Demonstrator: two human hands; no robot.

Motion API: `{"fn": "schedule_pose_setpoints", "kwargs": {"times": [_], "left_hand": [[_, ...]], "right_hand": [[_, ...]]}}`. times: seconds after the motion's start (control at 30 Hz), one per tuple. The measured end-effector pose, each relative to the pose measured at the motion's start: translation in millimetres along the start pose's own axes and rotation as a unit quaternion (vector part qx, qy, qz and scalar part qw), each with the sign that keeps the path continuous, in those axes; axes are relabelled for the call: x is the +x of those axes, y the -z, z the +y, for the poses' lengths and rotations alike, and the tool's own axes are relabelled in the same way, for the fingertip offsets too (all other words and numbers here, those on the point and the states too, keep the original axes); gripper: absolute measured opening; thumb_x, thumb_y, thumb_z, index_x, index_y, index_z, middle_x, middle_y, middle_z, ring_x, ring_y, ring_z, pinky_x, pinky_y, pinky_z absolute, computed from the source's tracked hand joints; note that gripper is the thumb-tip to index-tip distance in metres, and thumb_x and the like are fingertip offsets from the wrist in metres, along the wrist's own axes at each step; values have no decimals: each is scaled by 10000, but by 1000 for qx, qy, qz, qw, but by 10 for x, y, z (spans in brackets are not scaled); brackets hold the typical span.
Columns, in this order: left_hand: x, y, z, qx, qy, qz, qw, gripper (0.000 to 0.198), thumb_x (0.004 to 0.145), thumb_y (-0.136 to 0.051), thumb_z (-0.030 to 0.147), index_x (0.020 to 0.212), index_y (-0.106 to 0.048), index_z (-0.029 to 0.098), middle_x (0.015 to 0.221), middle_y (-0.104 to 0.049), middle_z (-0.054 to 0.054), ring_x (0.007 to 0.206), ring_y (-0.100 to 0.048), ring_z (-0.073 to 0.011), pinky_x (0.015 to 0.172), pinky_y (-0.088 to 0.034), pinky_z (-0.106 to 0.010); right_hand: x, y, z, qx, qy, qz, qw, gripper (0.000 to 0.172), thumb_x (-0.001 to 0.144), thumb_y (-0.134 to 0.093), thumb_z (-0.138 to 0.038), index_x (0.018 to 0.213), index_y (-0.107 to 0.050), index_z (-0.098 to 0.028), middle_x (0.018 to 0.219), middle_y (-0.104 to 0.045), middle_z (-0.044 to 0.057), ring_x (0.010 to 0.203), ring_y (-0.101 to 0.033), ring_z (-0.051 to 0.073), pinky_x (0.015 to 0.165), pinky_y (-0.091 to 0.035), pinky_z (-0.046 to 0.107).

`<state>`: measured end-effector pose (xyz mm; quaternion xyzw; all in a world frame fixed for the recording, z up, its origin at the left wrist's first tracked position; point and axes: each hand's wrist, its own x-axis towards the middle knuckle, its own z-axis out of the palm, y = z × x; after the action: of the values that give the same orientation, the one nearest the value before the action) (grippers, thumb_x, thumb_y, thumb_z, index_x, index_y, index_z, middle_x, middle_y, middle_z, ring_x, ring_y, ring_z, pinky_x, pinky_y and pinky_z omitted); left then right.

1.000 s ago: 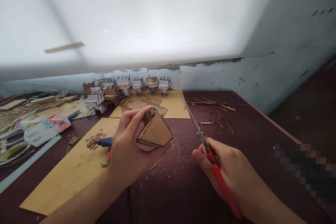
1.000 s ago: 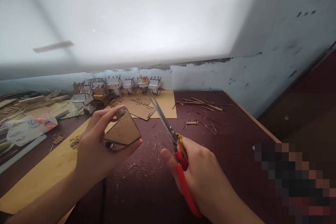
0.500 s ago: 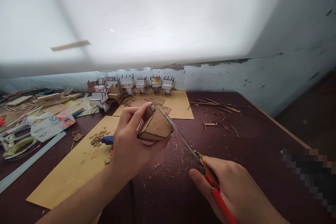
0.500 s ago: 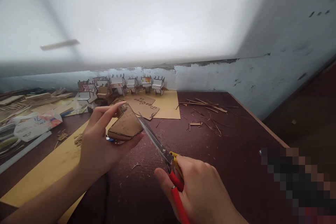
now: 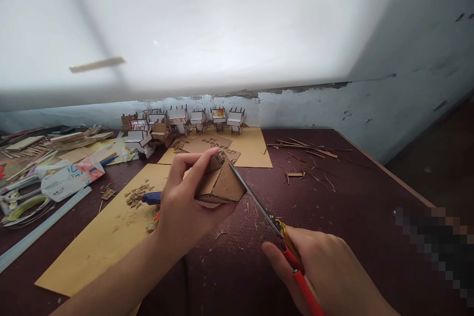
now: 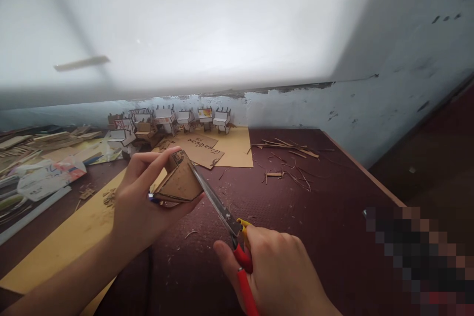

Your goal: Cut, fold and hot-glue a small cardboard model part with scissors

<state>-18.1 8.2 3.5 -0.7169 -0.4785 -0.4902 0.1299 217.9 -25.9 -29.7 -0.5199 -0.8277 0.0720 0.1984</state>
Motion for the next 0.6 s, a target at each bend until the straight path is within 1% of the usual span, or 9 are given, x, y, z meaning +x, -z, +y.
{"fn": "schedule_pose_setpoints", "kwargs": {"times": [0.1,0.23,0.33,0.47,0.6], "left_hand": [[-8,1,-3,0,5,-6,1000,776,663,-890,255,1385,-608,200,1129,-585,-75,1034,-631,-225,948,-551,-325],[-10,-2,-5,0,7,-4,1000,786,654,-893,242,1386,-608,198,1126,-585,-74,1032,-632,-223,942,-552,-318],[-6,-9,-10,1,8,-3,1000,771,654,-894,250,1373,-615,215,1116,-585,-70,1018,-633,-224,930,-559,-324],[4,-14,-13,1,3,-4,1000,762,677,-885,275,1384,-605,220,1122,-591,-76,1023,-635,-228,931,-561,-331],[20,-12,-10,7,11,0,1000,753,667,-891,280,1367,-617,235,1117,-597,-75,1023,-638,-235,926,-568,-338]], "right_hand": [[-11,-33,15,-31,32,20,999,487,1003,-483,-543,620,-369,-265,483,-532,-39,371,-443,145,442,-220,283],[-9,-46,44,-47,42,25,998,470,1007,-497,-527,631,-395,-264,503,-548,-38,383,-475,150,445,-245,277],[-5,-47,50,-43,36,29,998,483,1007,-493,-540,623,-398,-262,492,-543,-38,371,-473,148,442,-248,275],[16,-37,29,-42,23,45,998,545,1018,-432,-599,592,-389,-262,462,-550,-25,334,-458,154,434,-232,285],[53,-7,27,-38,7,57,998,578,1014,-409,-641,582,-406,-258,477,-575,-13,349,-483,165,437,-245,288]]}}
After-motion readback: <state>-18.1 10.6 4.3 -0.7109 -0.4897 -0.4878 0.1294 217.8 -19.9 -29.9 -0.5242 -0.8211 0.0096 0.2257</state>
